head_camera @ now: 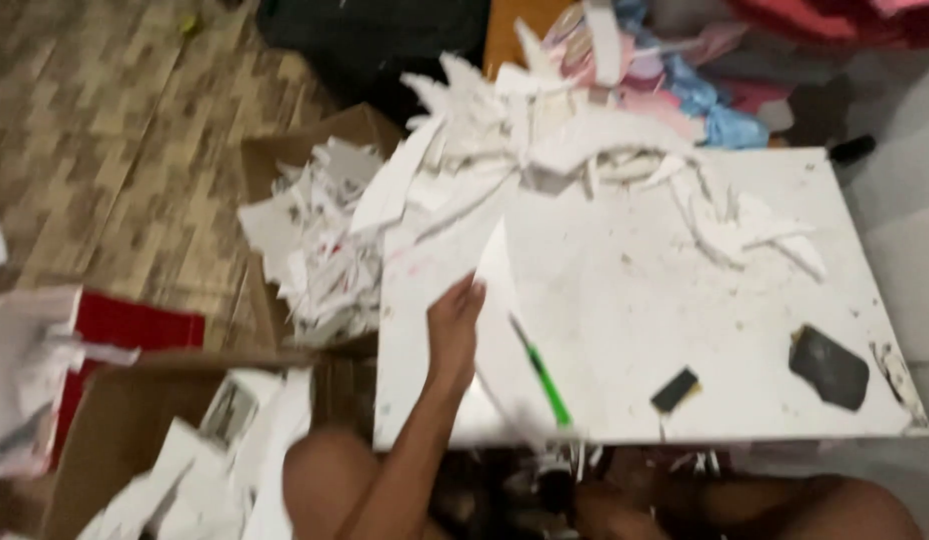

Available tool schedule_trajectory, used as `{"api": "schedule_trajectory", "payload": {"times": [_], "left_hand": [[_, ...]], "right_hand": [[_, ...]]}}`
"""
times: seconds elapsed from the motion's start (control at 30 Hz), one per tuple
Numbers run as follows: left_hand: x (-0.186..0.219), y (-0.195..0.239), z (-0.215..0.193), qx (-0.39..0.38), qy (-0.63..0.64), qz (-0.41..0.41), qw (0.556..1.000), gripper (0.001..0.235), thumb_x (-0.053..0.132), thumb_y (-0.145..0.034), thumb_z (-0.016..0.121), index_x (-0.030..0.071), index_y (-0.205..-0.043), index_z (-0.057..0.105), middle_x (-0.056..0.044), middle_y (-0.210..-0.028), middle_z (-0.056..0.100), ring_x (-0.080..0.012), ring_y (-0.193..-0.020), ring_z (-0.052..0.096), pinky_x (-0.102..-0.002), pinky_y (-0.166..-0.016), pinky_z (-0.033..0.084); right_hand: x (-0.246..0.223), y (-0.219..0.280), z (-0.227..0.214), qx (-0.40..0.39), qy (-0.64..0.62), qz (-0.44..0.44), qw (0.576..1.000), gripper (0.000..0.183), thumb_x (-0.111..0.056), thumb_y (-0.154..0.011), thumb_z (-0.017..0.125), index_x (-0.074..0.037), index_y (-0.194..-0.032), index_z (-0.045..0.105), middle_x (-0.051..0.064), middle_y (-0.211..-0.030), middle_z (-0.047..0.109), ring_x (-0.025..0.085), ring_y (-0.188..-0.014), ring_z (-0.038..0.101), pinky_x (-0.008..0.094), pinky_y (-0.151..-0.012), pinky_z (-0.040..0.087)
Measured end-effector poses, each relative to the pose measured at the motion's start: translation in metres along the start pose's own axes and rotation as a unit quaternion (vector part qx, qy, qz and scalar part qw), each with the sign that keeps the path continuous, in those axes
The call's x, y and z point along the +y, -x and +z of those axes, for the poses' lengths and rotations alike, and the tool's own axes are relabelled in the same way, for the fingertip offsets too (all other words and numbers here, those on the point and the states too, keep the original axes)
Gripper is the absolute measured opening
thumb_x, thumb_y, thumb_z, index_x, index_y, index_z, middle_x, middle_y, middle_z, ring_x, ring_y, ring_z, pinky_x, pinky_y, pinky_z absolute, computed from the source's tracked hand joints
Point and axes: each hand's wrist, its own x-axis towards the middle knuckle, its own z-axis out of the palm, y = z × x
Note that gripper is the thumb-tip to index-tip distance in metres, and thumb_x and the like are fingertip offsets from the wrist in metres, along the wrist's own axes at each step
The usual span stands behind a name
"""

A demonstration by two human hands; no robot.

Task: The person sits on the floor and uses a green utility knife to cut a white foam sheet into a curved shape. They repeatedly adjust the foam and make precise cuts along its edge, with cut pieces accumulating on the table and in nearby boxes.

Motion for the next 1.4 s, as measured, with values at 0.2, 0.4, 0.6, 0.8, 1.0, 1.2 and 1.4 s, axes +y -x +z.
{"api": "schedule_trajectory", "payload": {"times": [0.2,0.4,0.6,0.8,1.0,1.2,1.4], "left_hand": [[-0.009,0.011,-0.007,-0.01,-0.049,0.068,0.996,0.046,0.024,-0.099,0.063,-0.004,-0.135,0.057,-0.027,-0.126,0.063,-0.0375,-0.126,0.055,-0.045,-0.107,0.045],[-0.003,0.034,-0.002,-0.037,0.032,0.103,0.993,0.046,0.025,-0.099,0.064,0.001,-0.137,0.057,-0.023,-0.122,0.067,-0.0251,-0.123,0.058,-0.043,-0.106,0.045],[-0.026,0.062,0.001,-0.056,0.22,0.059,0.972,0.067,0.019,-0.096,0.068,0.001,-0.151,0.036,-0.02,-0.121,0.06,-0.027,-0.107,0.064,-0.039,-0.094,0.054],[-0.047,0.058,0.011,-0.015,0.184,0.147,0.972,0.037,0.014,-0.099,0.064,0.003,-0.133,0.055,-0.007,-0.115,0.065,-0.0112,-0.105,0.059,-0.033,-0.097,0.05],[-0.034,0.059,0.002,-0.018,0.191,0.149,0.97,0.031,0.013,-0.1,0.061,0.002,-0.129,0.056,-0.012,-0.102,0.071,-0.0151,-0.091,0.068,-0.035,-0.087,0.057],[-0.027,0.059,0.003,-0.011,0.163,0.137,0.977,0.032,0.014,-0.1,0.062,0.001,-0.128,0.057,-0.012,-0.1,0.072,-0.0139,-0.087,0.067,-0.035,-0.086,0.057],[-0.03,0.052,0.004,-0.012,0.18,0.133,0.975,0.034,0.013,-0.1,0.062,-0.002,-0.13,0.056,-0.014,-0.101,0.071,-0.0156,-0.089,0.067,-0.036,-0.085,0.057]], "right_hand": [[-0.216,0.149,-0.152,0.218,0.09,0.017,0.972,0.029,-0.027,-0.089,0.059,-0.007,-0.1,0.077,0.023,-0.09,0.075,0.043,-0.089,0.072,0.051,-0.081,0.057],[-0.259,0.128,-0.191,0.427,-0.13,-0.039,0.894,0.081,-0.051,-0.09,0.063,-0.006,-0.152,0.036,0.025,-0.144,0.049,0.045,-0.131,0.049,0.057,-0.104,0.043],[-0.264,0.103,-0.193,0.562,-0.218,-0.099,0.792,0.051,-0.037,-0.094,0.068,-0.013,-0.138,0.06,0.019,-0.106,0.067,0.03,-0.096,0.062,0.042,-0.086,0.048],[-0.277,0.09,-0.195,0.677,-0.023,-0.123,0.725,0.025,-0.029,-0.097,0.067,-0.013,-0.116,0.069,0.015,-0.125,0.056,0.037,-0.107,0.059,0.046,-0.091,0.05],[-0.284,0.08,-0.21,0.608,-0.02,-0.076,0.79,0.034,-0.033,-0.099,0.063,-0.006,-0.118,0.061,0.014,-0.106,0.06,0.035,-0.099,0.065,0.046,-0.082,0.054],[-0.298,0.093,-0.225,0.566,-0.063,-0.018,0.822,0.029,-0.029,-0.099,0.059,-0.006,-0.116,0.063,0.014,-0.106,0.066,0.031,-0.089,0.069,0.045,-0.073,0.057],[-0.302,0.093,-0.228,0.556,-0.123,-0.07,0.819,0.035,-0.029,-0.105,0.05,-0.005,-0.126,0.064,0.022,-0.102,0.07,0.036,-0.086,0.071,0.047,-0.074,0.055]]}}
